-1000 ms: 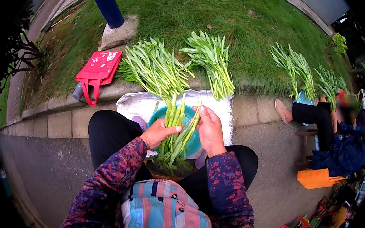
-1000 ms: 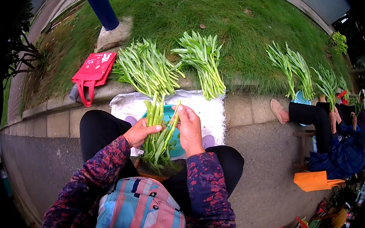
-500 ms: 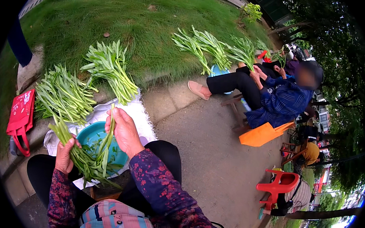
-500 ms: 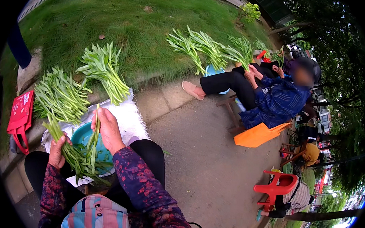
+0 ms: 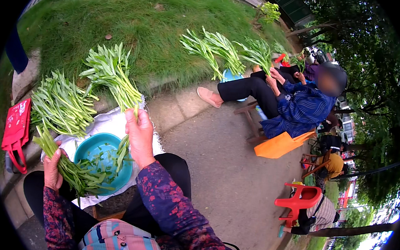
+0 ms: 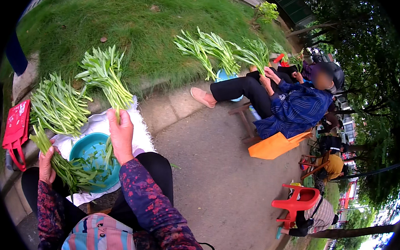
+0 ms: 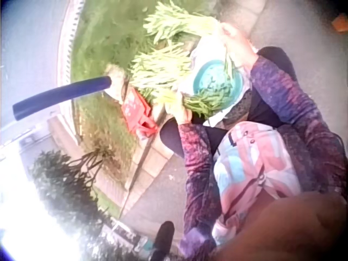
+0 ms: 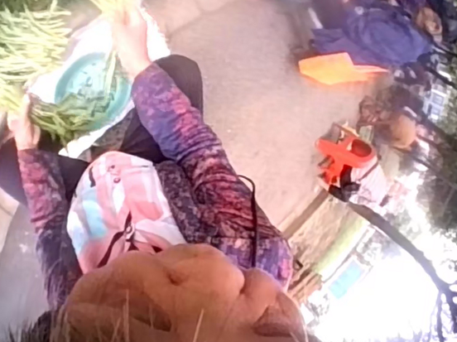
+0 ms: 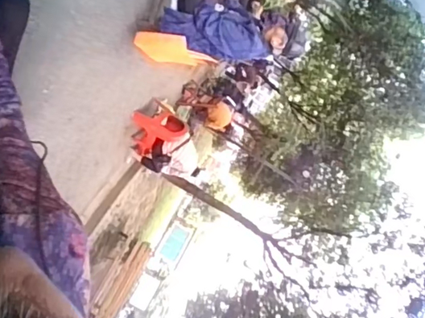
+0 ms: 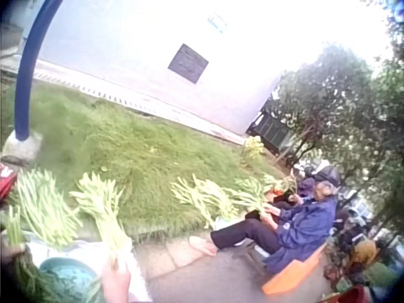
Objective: The person picks through bunches of leafy green vegetables by hand, snapping off the stems and placing the leaves into a blue plastic bowl.
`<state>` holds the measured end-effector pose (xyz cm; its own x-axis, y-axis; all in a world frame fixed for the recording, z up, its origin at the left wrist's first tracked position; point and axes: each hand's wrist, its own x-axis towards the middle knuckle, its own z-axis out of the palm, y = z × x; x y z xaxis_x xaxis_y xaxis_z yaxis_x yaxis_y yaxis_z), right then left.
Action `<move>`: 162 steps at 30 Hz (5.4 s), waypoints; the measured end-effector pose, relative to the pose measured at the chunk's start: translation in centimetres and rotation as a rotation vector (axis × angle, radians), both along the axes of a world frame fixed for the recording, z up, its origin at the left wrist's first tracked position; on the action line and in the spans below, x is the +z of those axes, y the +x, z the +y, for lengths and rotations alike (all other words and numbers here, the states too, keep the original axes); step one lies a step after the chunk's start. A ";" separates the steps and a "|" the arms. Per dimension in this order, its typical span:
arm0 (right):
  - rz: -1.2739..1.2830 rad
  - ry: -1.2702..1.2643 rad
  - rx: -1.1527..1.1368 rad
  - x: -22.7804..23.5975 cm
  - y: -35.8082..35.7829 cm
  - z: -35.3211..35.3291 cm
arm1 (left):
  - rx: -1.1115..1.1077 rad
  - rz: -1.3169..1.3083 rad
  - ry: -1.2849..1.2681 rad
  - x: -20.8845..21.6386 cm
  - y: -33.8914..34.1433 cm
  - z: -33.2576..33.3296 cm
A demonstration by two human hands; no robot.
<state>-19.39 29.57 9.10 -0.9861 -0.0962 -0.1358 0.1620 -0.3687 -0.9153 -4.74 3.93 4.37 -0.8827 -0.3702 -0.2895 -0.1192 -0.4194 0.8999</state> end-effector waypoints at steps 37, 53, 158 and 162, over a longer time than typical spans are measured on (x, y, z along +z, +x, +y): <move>-0.194 0.155 0.580 -2.0 4.3 -5.2 | -0.235 -0.084 0.295 0.3 0.0 4.0; -0.171 -0.346 0.118 0.4 -0.2 0.3 | 0.123 0.168 0.387 -0.3 1.4 -3.4; -0.339 -0.010 0.478 -3.2 3.7 -4.3 | -0.391 -0.318 -0.072 -1.3 1.3 5.4; -0.343 -0.032 0.446 -3.3 3.4 -4.1 | -0.319 -0.304 -0.026 -0.9 1.3 5.3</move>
